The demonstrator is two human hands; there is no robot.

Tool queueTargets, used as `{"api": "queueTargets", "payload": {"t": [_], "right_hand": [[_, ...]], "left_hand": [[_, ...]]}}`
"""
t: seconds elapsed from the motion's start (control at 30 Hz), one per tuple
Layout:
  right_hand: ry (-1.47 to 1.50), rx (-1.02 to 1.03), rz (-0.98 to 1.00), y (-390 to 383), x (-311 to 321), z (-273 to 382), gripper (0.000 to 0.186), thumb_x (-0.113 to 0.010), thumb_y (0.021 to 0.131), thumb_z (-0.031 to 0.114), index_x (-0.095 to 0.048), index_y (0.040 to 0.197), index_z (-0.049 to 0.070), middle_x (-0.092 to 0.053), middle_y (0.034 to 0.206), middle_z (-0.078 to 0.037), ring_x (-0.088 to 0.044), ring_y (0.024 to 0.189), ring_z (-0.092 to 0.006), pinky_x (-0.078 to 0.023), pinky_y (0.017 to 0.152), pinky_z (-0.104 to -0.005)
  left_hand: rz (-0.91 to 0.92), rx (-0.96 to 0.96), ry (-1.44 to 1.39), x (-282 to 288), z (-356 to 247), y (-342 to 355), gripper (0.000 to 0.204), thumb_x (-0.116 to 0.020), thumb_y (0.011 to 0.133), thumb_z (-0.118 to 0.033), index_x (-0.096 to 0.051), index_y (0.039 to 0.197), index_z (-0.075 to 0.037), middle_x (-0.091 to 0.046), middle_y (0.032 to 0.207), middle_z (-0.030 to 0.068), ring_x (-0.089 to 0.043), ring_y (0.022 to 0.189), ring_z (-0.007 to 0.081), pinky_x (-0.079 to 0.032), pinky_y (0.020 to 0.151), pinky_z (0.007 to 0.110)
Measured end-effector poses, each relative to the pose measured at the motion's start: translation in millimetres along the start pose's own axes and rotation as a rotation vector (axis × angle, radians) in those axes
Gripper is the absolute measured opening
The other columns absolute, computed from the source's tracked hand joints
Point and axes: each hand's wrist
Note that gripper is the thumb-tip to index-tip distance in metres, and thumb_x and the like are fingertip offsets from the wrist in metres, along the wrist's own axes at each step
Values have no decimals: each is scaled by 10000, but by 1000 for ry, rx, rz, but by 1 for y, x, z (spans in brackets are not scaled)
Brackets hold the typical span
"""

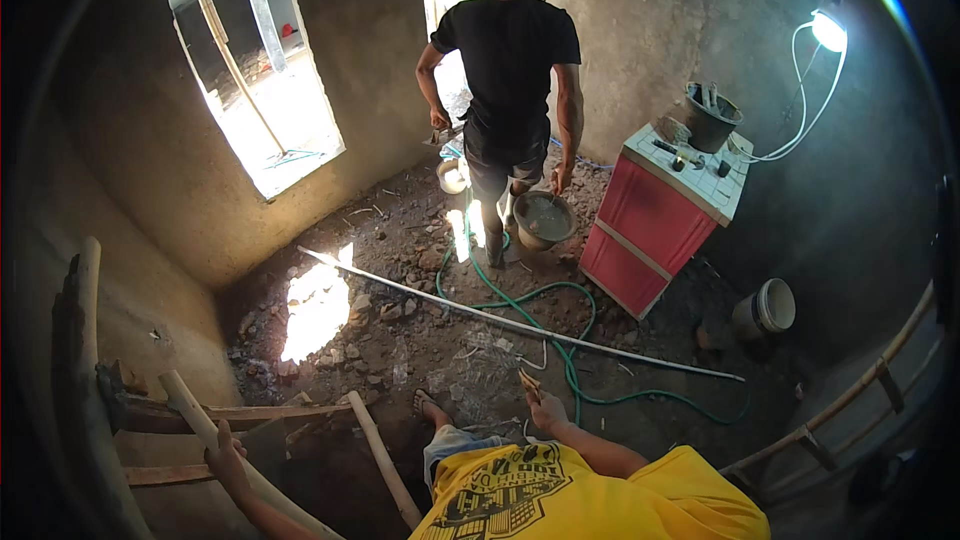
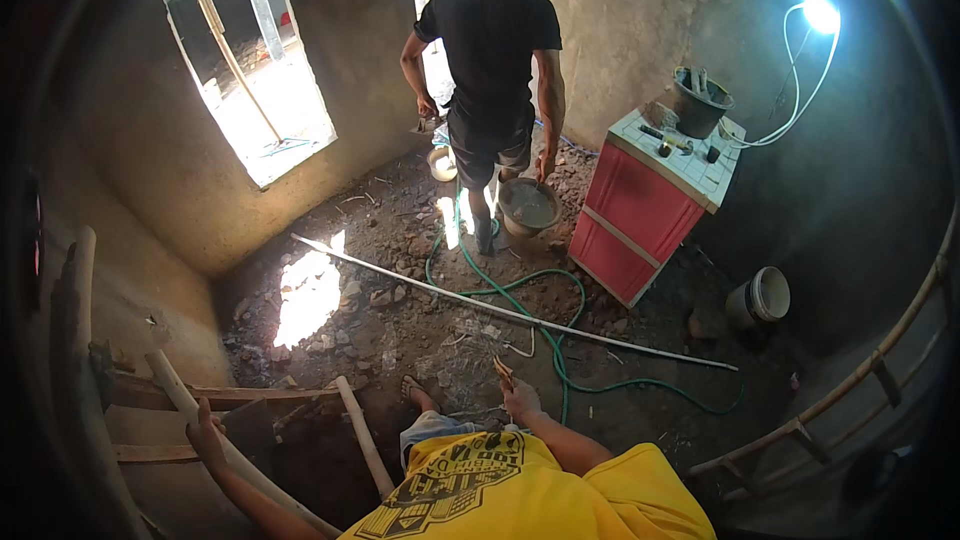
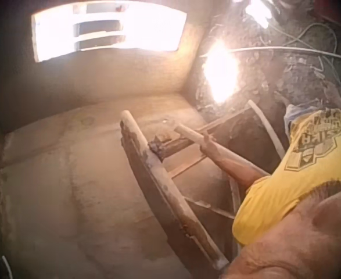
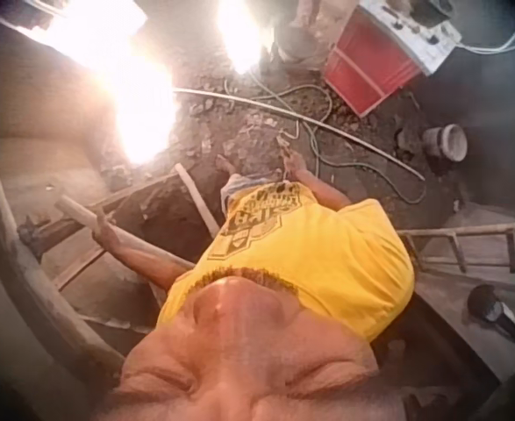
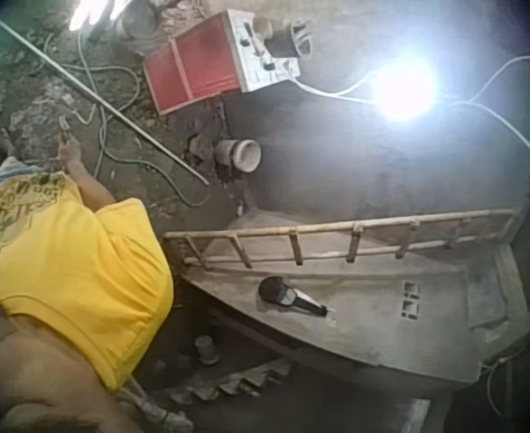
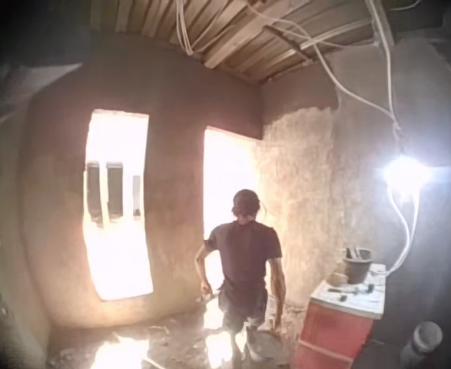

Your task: Finishing the surface of an interior concrete wall using plaster and a trowel.

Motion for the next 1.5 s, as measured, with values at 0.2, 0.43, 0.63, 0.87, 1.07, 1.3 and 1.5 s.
{"api": "queueTargets", "payload": {"t": [0.2, 0.43, 0.63, 0.87, 1.07, 1.3, 1.5], "right_hand": [[73, -29, -21, -3, 1, 2, 447, -393, 881, 415, -538, 1085, 45, -586, 978, -198, -530, 940, -369, -406, 775, -436], [60, 14, -123, 11, -7, -14, 428, -409, 876, 403, -554, 1056, 42, -592, 949, -202, -547, 916, -356, -417, 761, -424], [99, -34, -78, 10, -3, -13, 418, -412, 873, 394, -559, 1047, 44, -599, 934, -194, -553, 900, -353, -423, 754, -415], [58, -11, -93, 4, 5, -5, 418, -408, 874, 380, -538, 1094, 49, -572, 1029, -200, -524, 973, -352, -413, 807, -415], [38, -56, -93, 9, 2, -11, 441, -399, 881, 384, -525, 1112, 30, -560, 1057, -209, -507, 1006, -360, -401, 837, -410], [31, -47, -82, 4, 8, -4, 450, -389, 886, 384, -517, 1122, 23, -559, 1064, -203, -508, 1006, -360, -399, 839, -414], [66, -85, -46, 2, 8, -5, 446, -386, 888, 377, -520, 1101, 8, -553, 1059, -221, -505, 999, -375, -399, 818, -421]], "left_hand": [[-9, 10, 17, 2, 2, 1, 351, -623, 794, -335, -456, 635, -70, -395, 528, -15, -393, 442, 80, -336, 422, 229], [-5, 24, 3, 1, 5, 7, 358, -622, 796, -334, -453, 626, -67, -393, 520, -16, -386, 426, 81, -335, 411, 235], [-18, 12, -2, 0, 7, 7, 348, -620, 798, -330, -457, 643, -65, -386, 517, -17, -383, 422, 73, -332, 402, 225], [-35, 20, 15, 2, 10, 9, 331, -614, 805, -313, -462, 653, -61, -396, 521, -14, -379, 415, 74, -320, 386, 222], [-27, 18, 8, 2, 7, 7, 326, -611, 806, -313, -461, 668, -58, -396, 527, -15, -383, 417, 76, -325, 390, 227], [-29, 15, 14, 1, -2, 0, 325, -610, 803, -313, -461, 676, -54, -400, 531, -13, -399, 430, 81, -333, 404, 225], [-34, 10, 16, 1, -1, 1, 335, -618, 796, -322, -463, 667, -53, -408, 532, -9, -403, 432, 86, -345, 414, 231]]}}
Point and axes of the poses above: each hand's wrist, its own y-axis towards the middle knuckle, its own x-axis out of the back of the hand, z = x × y
